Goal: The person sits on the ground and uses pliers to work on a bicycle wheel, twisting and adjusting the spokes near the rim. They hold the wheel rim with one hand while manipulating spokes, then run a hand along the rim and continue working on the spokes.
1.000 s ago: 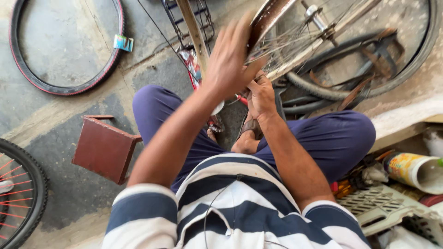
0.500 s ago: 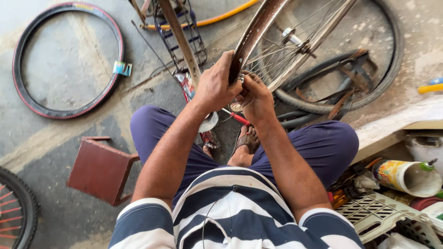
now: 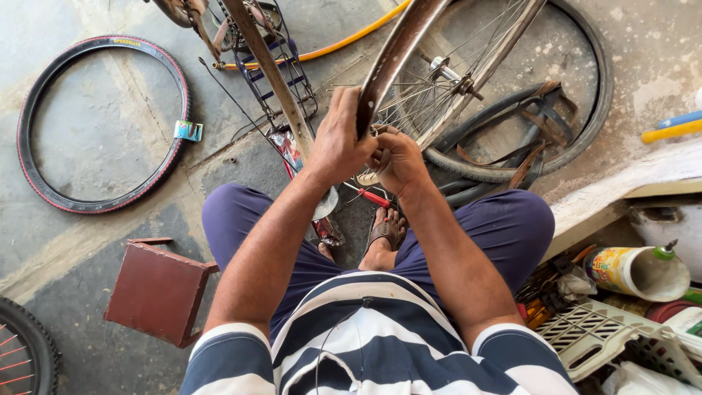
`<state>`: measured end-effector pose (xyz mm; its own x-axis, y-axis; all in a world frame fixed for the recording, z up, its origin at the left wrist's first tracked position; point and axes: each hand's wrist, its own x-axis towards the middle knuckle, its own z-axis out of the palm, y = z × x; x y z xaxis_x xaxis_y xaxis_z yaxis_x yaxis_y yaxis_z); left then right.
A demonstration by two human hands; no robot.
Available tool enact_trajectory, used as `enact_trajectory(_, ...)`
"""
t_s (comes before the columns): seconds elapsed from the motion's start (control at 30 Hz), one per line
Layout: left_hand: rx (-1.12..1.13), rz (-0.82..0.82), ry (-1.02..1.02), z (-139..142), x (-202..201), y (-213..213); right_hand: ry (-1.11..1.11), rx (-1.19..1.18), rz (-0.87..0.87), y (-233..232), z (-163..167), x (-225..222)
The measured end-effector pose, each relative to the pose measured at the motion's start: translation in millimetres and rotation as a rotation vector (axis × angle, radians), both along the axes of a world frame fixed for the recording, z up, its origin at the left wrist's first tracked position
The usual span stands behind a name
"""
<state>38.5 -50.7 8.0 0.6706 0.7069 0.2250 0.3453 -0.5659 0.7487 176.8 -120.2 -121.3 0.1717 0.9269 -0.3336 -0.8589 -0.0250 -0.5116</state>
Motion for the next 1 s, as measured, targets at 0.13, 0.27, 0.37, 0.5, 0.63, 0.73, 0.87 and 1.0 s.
enact_trajectory(0.13,0.064,-0.015,-0.07,12,10,13,-0.237,-0.082,-0.202,5,26,-31)
enact_trajectory(0.27,0.17,0.065,-0.113,12,19,29,-0.369,-0.123,-0.137,1,35,-53)
enact_trajectory(0.37,0.231,0.127,-0.113,3,21,32,-0.485,-0.052,0.186,-14,25,-54)
enact_trajectory(0.5,0.364,0.145,-0.137,0,18,32,-0.599,-0.135,0.344,-53,-2,-59)
enact_trajectory(0.63,0.257,0.166,-0.079,12,10,38,-0.376,-0.18,0.185,-76,-17,-51)
enact_trajectory(0.73,-0.133,0.13,0.008,18,4,39,-0.174,-0.02,0.096,-78,-7,-38)
enact_trajectory(0.87,0.253,0.118,-0.063,13,1,40,-0.045,0.001,-0.003,-74,25,-28)
enact_trajectory(1.0,0.504,0.076,-0.247,-1,3,47,-0.087,0.158,-0.076,-62,53,-21)
